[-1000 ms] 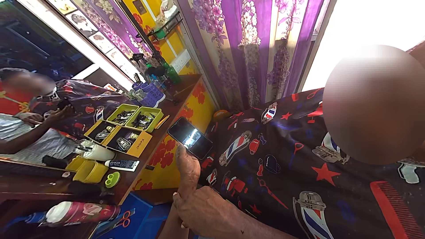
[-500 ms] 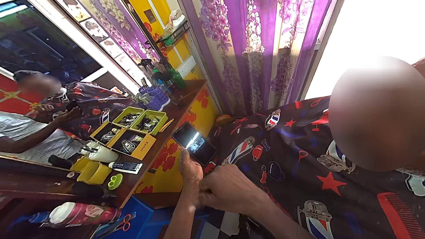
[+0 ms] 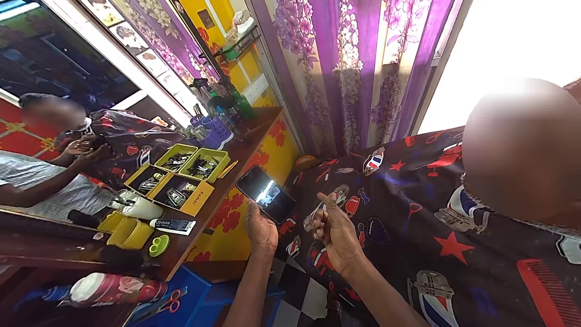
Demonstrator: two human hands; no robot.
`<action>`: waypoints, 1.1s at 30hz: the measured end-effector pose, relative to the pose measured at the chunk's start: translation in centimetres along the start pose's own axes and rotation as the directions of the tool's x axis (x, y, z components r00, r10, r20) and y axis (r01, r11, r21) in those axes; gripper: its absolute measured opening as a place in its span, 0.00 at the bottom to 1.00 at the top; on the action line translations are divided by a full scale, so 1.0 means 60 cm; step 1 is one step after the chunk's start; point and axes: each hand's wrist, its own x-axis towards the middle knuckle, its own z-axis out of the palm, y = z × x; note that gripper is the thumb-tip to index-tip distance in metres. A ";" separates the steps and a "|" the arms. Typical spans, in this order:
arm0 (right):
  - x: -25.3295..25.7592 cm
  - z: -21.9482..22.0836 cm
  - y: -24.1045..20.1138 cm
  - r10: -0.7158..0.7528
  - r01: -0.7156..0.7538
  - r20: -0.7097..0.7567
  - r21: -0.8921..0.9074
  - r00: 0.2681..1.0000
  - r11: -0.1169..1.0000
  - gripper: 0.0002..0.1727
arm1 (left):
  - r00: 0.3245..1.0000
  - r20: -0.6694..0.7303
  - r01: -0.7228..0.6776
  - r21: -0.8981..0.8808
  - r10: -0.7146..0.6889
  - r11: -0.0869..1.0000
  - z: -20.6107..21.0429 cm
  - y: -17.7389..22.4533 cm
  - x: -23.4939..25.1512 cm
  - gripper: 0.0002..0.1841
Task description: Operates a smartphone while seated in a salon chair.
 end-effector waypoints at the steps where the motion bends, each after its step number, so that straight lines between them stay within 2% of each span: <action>1: 0.000 0.000 0.001 -0.003 0.003 0.000 -0.006 1.000 1.000 0.25 | 1.000 0.001 0.004 0.001 -0.004 1.000 0.000 0.000 0.000 0.22; 4: -0.003 -0.004 0.004 -0.024 0.031 0.069 -0.100 0.997 0.995 0.28 | 1.000 0.003 0.004 0.010 -0.005 1.000 0.000 0.002 0.000 0.22; 6: -0.009 -0.007 0.002 -0.010 0.108 0.286 -0.329 0.958 0.938 0.29 | 1.000 0.018 -0.003 0.029 0.002 1.000 0.000 0.001 0.001 0.23; 7: -0.013 -0.005 0.000 0.033 0.168 0.401 -0.455 0.916 0.874 0.28 | 1.000 0.024 -0.004 0.035 0.004 0.999 -0.001 0.000 0.002 0.23; 9: -0.021 0.001 -0.003 0.149 0.351 0.573 -0.666 0.806 0.658 0.26 | 0.999 0.031 -0.006 0.042 0.005 0.999 -0.002 -0.001 0.002 0.24; 10: -0.028 0.007 -0.003 0.186 0.437 0.595 -0.735 0.782 0.518 0.29 | 0.999 0.036 -0.005 0.042 0.003 0.999 -0.002 -0.001 0.002 0.24; 12: -0.041 0.015 0.007 0.142 0.482 0.530 -0.833 0.836 0.273 0.45 | 1.000 0.027 0.006 0.054 -0.007 0.999 -0.003 -0.003 0.003 0.24; 13: -0.044 0.018 0.011 0.097 0.453 0.475 -0.872 0.874 0.187 0.53 | 0.999 0.032 -0.002 0.057 0.001 0.998 -0.001 -0.001 0.003 0.24; 14: -0.045 0.021 0.011 0.081 0.418 0.430 -0.899 0.899 0.131 0.56 | 0.999 0.039 -0.004 0.056 0.002 0.998 0.000 0.001 0.002 0.24; 15: -0.046 0.020 0.008 0.092 0.411 0.420 -0.906 0.903 0.107 0.55 | 0.999 0.033 -0.005 0.054 0.003 0.999 0.001 0.001 0.002 0.24; 16: -0.048 0.018 0.006 0.119 0.436 0.448 -0.893 0.886 0.115 0.49 | 1.000 0.029 -0.002 0.049 0.001 0.999 0.000 0.000 0.003 0.24; 18: -0.051 0.016 0.000 0.186 0.492 0.526 -0.847 0.830 0.199 0.36 | 1.000 0.028 -0.002 0.050 0.000 0.999 -0.003 -0.001 0.004 0.23; 19: -0.053 0.017 -0.003 0.176 0.490 0.527 -0.844 0.831 0.216 0.37 | 1.000 0.031 0.000 0.043 -0.002 0.999 -0.005 -0.002 0.004 0.24; 20: -0.054 0.018 -0.004 0.138 0.472 0.498 -0.862 0.856 0.184 0.44 | 1.000 0.031 0.002 0.033 -0.003 0.999 -0.006 -0.003 0.005 0.24; 21: -0.055 0.020 -0.008 0.108 0.437 0.450 -0.891 0.887 0.119 0.50 | 0.999 0.037 -0.002 0.027 0.001 1.000 -0.005 -0.003 0.005 0.24; 22: -0.055 0.018 -0.012 0.103 0.407 0.410 -0.912 0.906 0.050 0.52 | 0.999 0.037 -0.005 0.030 0.004 1.000 -0.004 0.000 0.004 0.24; 23: -0.054 0.013 -0.017 0.120 0.401 0.399 -0.916 0.909 0.007 0.50 | 1.000 0.031 -0.007 0.036 0.006 0.999 -0.003 0.001 0.002 0.23; 25: -0.055 0.004 -0.029 0.166 0.420 0.414 -0.908 0.895 -0.002 0.38 | 1.000 0.024 -0.008 0.035 0.008 0.999 -0.003 0.001 0.003 0.23; 26: -0.057 0.002 -0.035 0.146 0.418 0.412 -0.908 0.899 -0.010 0.38 | 1.000 0.019 -0.007 0.034 0.006 0.999 -0.004 0.001 0.004 0.23; 28: -0.061 0.004 -0.051 0.082 0.368 0.361 -0.925 0.929 -0.096 0.40 | 1.000 0.012 -0.006 0.032 0.006 0.999 -0.005 0.000 0.004 0.23; 30: -0.066 0.006 -0.066 0.083 0.340 0.331 -0.926 0.940 -0.164 0.41 | 1.000 0.014 -0.006 0.025 0.005 1.000 -0.005 0.000 0.005 0.24; 33: -0.080 -0.001 -0.076 0.051 0.366 0.362 -0.921 0.931 -0.131 0.46 | 1.000 0.020 -0.006 0.023 0.005 1.000 -0.006 -0.001 0.004 0.23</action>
